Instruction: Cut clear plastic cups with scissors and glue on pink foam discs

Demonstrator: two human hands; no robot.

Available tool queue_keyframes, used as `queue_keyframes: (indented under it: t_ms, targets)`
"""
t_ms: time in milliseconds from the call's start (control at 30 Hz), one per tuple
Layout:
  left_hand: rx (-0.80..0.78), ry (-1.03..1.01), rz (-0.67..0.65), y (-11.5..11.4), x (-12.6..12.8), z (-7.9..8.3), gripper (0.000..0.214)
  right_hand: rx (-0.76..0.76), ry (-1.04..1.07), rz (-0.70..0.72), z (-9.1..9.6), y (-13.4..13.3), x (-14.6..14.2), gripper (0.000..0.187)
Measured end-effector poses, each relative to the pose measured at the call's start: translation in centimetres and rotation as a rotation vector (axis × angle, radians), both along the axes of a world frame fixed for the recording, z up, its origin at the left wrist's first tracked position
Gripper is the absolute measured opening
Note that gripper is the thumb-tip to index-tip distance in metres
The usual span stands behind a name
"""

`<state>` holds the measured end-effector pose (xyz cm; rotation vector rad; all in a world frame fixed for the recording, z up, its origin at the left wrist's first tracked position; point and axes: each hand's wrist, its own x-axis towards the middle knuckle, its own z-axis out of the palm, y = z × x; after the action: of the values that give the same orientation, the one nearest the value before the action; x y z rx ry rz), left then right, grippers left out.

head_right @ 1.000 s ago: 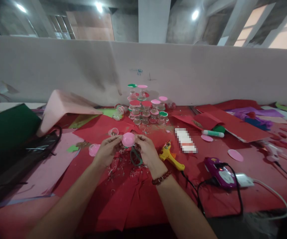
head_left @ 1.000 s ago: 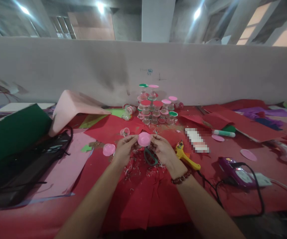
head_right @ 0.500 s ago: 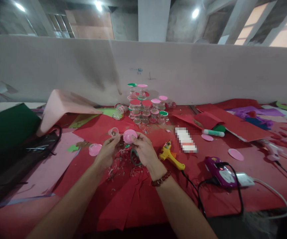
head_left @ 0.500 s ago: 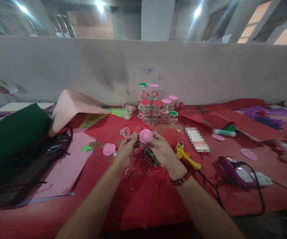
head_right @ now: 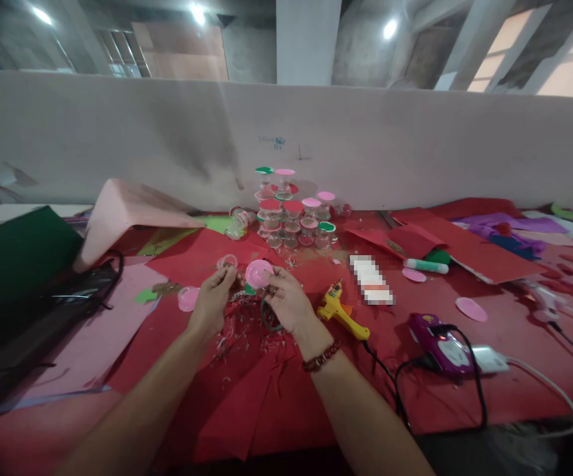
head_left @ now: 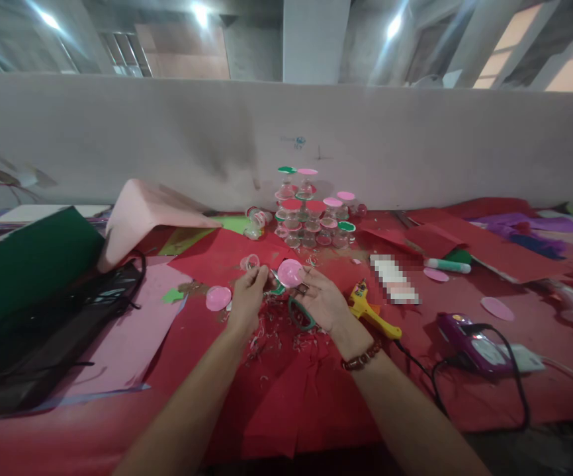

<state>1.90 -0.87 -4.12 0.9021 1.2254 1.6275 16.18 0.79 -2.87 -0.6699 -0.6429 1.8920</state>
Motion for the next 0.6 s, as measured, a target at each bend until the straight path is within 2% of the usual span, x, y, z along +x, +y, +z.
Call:
queue_keyframes:
  t_ms: [133, 267, 367, 500, 600]
  targets:
    - [0.022, -0.013, 0.030, 0.1, -0.2, -0.3, 0.019, -0.010, -0.004, 0.000, 0.0, 0.0, 0.1, 0.027]
    - [0.015, -0.073, -0.028, -0.1, -0.2, 0.2, 0.029, 0.047, -0.095, 0.004, 0.1, -0.1, 0.0, 0.027]
    - [-0.007, 0.049, -0.038, -0.3, -0.1, 0.6, 0.025, 0.092, -0.170, 0.014, 0.2, -0.3, -0.3, 0.029]
    - [0.041, 0.272, 0.038, -0.6, -0.1, 0.9, 0.019, 0.167, -0.189, 0.003, 0.1, -0.5, -0.7, 0.031]
    - [0.060, 0.158, 0.034, -0.6, 0.0, 0.9, 0.030, 0.196, -0.176, -0.064, -0.1, -0.5, -0.7, 0.030]
